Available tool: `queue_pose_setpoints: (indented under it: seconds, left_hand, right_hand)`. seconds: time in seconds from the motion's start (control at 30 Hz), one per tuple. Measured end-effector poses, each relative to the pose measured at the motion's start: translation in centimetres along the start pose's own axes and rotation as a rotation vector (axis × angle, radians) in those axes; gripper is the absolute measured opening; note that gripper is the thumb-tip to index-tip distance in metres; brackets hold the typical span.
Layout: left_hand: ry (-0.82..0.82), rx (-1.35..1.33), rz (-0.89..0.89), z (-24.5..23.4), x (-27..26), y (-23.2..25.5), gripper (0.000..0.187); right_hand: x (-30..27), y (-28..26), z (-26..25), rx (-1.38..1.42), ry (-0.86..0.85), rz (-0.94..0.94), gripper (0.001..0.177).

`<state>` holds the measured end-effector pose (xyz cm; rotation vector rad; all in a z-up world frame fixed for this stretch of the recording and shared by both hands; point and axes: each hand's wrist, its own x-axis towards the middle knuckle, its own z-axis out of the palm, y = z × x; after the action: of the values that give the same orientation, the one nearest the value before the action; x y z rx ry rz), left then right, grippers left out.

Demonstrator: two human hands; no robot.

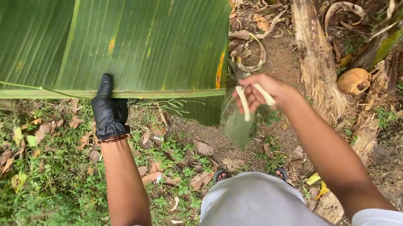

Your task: Cut and trim banana leaves using shears and a knife in an outdoor garden.

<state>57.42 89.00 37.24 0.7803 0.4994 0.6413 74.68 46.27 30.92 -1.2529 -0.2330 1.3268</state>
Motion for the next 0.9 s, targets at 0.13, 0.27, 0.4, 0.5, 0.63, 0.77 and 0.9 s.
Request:
queue_pose_setpoints:
  seconds: [0.13, 0.27, 0.4, 0.5, 0.63, 0.77, 0.9]
  left_hand:
    - [0.013, 0.046, 0.027, -1.8, -0.2, 0.4, 0.042]
    - [0.090, 0.092, 0.047, -4.7, 0.8, 0.7, 0.040]
    - [0.095, 0.093, 0.098, -2.8, -1.8, 1.0, 0.039]
    - [0.077, 0.051, 0.130, -3.5, -1.8, 0.5, 0.040]
    - [0.264, 0.253, 0.102, -2.5, -2.0, 0.6, 0.038]
    - [0.076, 0.047, 0.126, -3.8, -1.1, 0.1, 0.037]
    - [0.063, 0.041, 0.230, -1.9, -2.4, 3.7, 0.038]
  right_hand:
    - [2.0, -0.7, 0.7, 0.218, -0.021, -0.079, 0.053]
    - [3.0, 0.2, 1.6, 0.374, -0.078, -0.060, 0.055]
    - [0.7, 1.7, 4.4, 0.484, -0.188, -0.053, 0.057]
    - [0.7, 1.6, 5.7, 0.509, -0.156, -0.082, 0.057]
    - [3.2, 2.7, 4.2, 0.554, -0.031, -0.080, 0.057]
    - [4.7, 3.2, 2.7, 0.658, 0.129, -0.112, 0.051]
    - [3.5, 2.2, 1.5, 0.649, 0.387, -0.128, 0.039]
